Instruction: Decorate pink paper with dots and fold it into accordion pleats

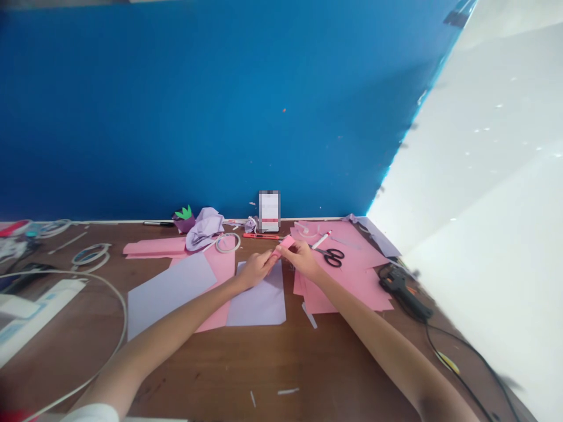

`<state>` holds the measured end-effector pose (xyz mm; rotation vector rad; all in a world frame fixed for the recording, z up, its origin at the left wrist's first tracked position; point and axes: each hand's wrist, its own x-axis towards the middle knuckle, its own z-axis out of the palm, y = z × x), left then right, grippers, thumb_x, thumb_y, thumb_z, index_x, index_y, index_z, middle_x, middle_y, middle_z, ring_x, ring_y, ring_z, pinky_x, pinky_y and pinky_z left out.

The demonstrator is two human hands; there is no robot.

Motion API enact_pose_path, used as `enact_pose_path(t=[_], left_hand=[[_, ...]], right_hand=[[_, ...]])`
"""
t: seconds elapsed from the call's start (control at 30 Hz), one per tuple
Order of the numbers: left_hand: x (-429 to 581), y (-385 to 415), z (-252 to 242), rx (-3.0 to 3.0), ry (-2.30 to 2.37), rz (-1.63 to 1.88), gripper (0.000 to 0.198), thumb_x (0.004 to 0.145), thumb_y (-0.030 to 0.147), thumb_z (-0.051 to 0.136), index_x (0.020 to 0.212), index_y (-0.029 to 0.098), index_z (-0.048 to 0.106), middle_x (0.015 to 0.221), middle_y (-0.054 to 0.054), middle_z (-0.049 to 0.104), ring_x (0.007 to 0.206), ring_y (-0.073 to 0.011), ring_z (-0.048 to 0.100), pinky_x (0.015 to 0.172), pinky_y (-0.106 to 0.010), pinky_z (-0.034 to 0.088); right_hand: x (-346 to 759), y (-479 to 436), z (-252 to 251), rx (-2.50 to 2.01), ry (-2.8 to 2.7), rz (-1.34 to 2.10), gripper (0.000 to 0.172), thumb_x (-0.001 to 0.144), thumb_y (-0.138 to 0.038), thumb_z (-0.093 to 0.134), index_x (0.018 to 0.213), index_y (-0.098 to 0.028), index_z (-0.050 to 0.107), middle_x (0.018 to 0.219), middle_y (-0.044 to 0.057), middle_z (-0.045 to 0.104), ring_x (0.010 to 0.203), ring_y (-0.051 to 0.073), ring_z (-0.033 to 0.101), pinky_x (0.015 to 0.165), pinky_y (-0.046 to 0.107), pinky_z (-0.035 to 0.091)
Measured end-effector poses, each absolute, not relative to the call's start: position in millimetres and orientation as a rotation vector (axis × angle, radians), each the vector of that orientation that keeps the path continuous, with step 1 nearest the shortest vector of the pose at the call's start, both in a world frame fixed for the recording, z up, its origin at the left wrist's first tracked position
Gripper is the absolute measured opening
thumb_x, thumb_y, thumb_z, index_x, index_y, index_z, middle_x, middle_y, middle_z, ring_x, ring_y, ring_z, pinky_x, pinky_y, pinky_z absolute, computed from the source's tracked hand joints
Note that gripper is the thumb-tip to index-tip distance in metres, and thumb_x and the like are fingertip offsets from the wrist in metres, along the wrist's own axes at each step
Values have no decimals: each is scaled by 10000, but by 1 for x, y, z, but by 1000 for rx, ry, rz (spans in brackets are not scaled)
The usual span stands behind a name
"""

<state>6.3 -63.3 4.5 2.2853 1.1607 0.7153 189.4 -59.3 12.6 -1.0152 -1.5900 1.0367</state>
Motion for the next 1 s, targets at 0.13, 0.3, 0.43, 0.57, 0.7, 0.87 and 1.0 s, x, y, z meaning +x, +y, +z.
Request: enact_pose_path(t=[0.13,0.3,0.43,0.57,0.7,0.87,1.0], left_hand=[[6,-63,7,2211,1103,758,453,969,491,277,859,175,582,636,-9,601,623,-163,586,639,-250,381],[5,-60,4,2023,1007,689,531,948,561,242,912,149,575,560,30,527,482,-112,487,541,-231,362],[5,-59,4,2003,977,675,519,941,562,264,937,143,571,555,42,500,464,-96,455,523,-223,352],[5,-61,6,2057,978,685,459,956,509,277,871,153,553,555,41,500,488,-95,462,539,-220,345],[5,-62,8,2099,974,677,419,967,462,279,856,159,547,576,35,513,508,-96,465,537,-218,330],[6,-62,9,2132,986,689,415,967,454,282,883,162,565,635,21,533,561,-105,469,567,-226,329],[6,-62,10,2045,947,664,483,956,521,264,937,149,571,636,18,490,553,-101,412,547,-226,317]], right_hand=[[190,-59,15,-1054,-1606,968,439,778,-554,613,624,-143,632,513,-16,474,476,86,375,447,233,279],[194,-54,14,-1039,-1447,965,443,752,-572,637,595,-171,533,488,-39,426,448,82,360,433,236,277],[196,-54,9,-1041,-1378,995,420,750,-578,635,653,-179,546,502,-40,448,459,95,395,451,240,319],[190,-61,2,-1077,-1446,1084,379,764,-556,627,714,-183,580,550,-25,510,495,113,446,484,249,360],[185,-65,-4,-1046,-1562,1127,340,779,-535,619,754,-196,599,612,-4,560,543,138,498,518,264,404],[187,-64,-7,-1086,-1612,1069,380,804,-576,566,730,-203,586,601,8,559,529,150,498,518,279,413],[187,-65,-5,-1090,-1615,1068,366,797,-569,579,714,-212,574,613,6,569,530,151,504,524,281,418]])
